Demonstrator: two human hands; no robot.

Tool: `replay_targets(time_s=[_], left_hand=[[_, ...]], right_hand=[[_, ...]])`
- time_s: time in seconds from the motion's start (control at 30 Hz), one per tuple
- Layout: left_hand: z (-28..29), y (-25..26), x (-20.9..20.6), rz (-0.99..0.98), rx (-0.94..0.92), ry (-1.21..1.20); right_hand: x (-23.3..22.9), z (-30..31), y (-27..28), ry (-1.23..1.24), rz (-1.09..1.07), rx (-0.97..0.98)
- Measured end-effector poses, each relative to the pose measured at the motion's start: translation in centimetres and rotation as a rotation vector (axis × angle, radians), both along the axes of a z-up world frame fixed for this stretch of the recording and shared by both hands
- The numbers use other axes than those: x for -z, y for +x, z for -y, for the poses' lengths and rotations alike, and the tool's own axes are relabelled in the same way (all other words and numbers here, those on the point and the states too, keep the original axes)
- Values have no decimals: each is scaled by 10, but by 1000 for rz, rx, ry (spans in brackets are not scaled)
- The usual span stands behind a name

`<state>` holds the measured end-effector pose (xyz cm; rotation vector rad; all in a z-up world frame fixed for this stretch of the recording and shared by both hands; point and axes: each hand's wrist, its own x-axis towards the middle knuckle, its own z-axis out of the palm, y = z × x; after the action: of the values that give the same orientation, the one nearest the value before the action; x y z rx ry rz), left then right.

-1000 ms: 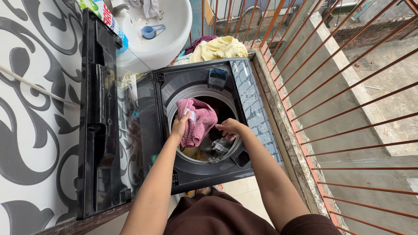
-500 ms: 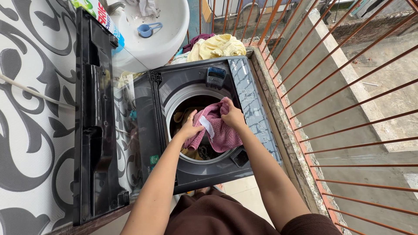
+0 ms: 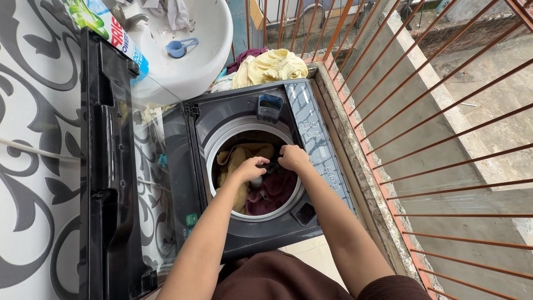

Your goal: The person picks up clothing items from a bed and places them into a top-loading washing machine located on a balcony. They handle several items, including a towel and patterned clothing, and then gather more laundry from a basin before adding it to the machine.

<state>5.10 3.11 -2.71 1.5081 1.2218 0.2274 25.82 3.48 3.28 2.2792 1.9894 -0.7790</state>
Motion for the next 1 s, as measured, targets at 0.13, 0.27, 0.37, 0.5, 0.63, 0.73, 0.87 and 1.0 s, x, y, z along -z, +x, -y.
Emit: replay_targets(time_s=[0.13, 0.27, 0.37, 0.5, 0.63, 0.73, 0.87, 1.0], left_hand=[[-30, -2, -44, 21, -199, 127], [-74, -1, -72, 90, -333, 358], [-110, 2, -91, 92, -409, 435], [-161, 6, -102, 82, -449, 562], [-213, 14, -93, 67, -429, 614], [-242, 23, -80, -82, -417, 551], [-279, 32, -60, -228, -452, 467], [-310, 35, -40, -265, -436, 387]], right_hand=[[-6, -27, 1, 239, -98, 63], [-26, -68, -1, 565, -225, 35], [-40, -99, -2, 607, -258, 24], [-44, -147, 0, 819, -294, -47], [-26, -194, 9, 766, -338, -20], [-1, -227, 14, 804, -237, -21], [26, -265, 27, 711, -211, 31], [35, -304, 35, 406, -251, 160]])
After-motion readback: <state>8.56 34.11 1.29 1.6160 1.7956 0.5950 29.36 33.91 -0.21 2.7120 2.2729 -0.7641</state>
